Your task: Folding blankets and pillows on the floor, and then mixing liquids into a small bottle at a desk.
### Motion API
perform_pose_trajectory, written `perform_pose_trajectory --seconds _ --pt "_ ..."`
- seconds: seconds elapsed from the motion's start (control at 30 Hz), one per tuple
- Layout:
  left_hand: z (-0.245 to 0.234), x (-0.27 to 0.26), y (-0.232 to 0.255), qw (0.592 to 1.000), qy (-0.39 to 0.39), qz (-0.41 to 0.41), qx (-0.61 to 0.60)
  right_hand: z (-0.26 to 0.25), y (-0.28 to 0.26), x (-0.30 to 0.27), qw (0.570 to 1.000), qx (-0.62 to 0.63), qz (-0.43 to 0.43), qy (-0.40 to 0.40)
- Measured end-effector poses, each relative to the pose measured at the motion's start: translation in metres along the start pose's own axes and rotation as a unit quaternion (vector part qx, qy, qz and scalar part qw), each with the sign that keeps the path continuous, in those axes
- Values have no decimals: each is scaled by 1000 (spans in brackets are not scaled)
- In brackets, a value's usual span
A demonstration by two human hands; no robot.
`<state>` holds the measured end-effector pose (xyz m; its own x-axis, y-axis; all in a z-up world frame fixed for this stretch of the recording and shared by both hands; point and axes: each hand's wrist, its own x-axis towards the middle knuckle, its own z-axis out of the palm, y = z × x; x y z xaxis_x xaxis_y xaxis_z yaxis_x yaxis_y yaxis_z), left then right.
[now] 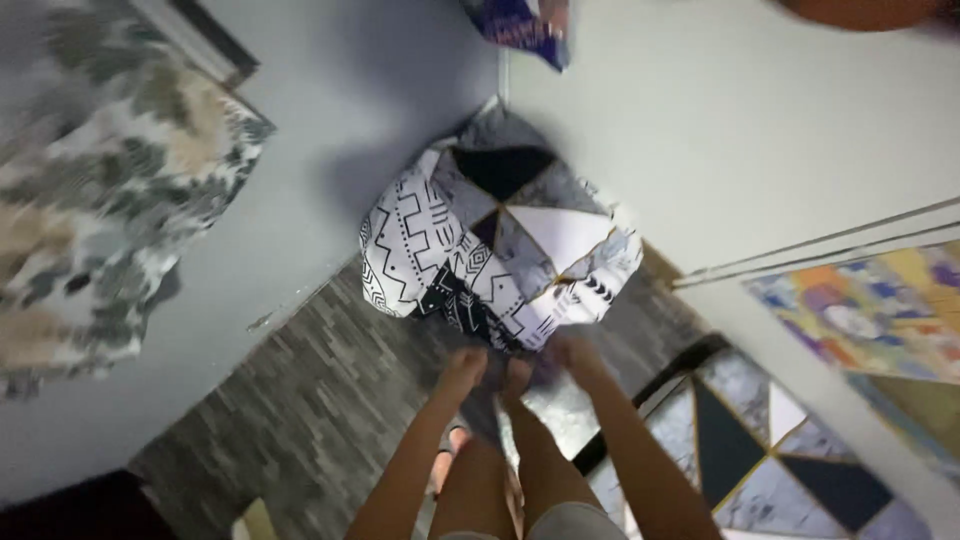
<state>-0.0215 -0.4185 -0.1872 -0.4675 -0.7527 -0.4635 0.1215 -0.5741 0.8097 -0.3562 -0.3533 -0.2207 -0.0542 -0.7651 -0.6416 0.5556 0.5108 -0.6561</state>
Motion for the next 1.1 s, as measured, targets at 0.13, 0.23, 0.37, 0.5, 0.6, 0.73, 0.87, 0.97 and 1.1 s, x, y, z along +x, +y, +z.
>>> perform_pose_trajectory --seconds 0.13,0.23,0.37,0.5,0.6,0.73,0.87,0.97,1.1 --pt "27 62 100 995 -26 43 91 13 -25 69 855 -504 -93 80" --pt "26 125 111 984 34 23 175 22 -22 131 915 -357 -18 185" --pt "-21 218 15 948 -27 153 279 -15 14 219 973 51 15 222" --pt "-22 196 81 990 21 -98 98 -52 93 297 959 -10 -11 282" --pt "-86 209 20 990 28 -132 47 -50 125 334 944 -48 -31 325" --pt "-141 180 38 968 82 -237 16 -35 113 360 884 -245 -73 391" --pt "-233 176 -16 977 12 -164 -138 10 46 351 695 -521 -295 398" --pt "-171 147 139 980 23 -169 -105 133 -19 260 622 -547 -386 406" --pt "-120 156 271 891 227 -336 -205 319 -84 64 769 -404 -294 399"
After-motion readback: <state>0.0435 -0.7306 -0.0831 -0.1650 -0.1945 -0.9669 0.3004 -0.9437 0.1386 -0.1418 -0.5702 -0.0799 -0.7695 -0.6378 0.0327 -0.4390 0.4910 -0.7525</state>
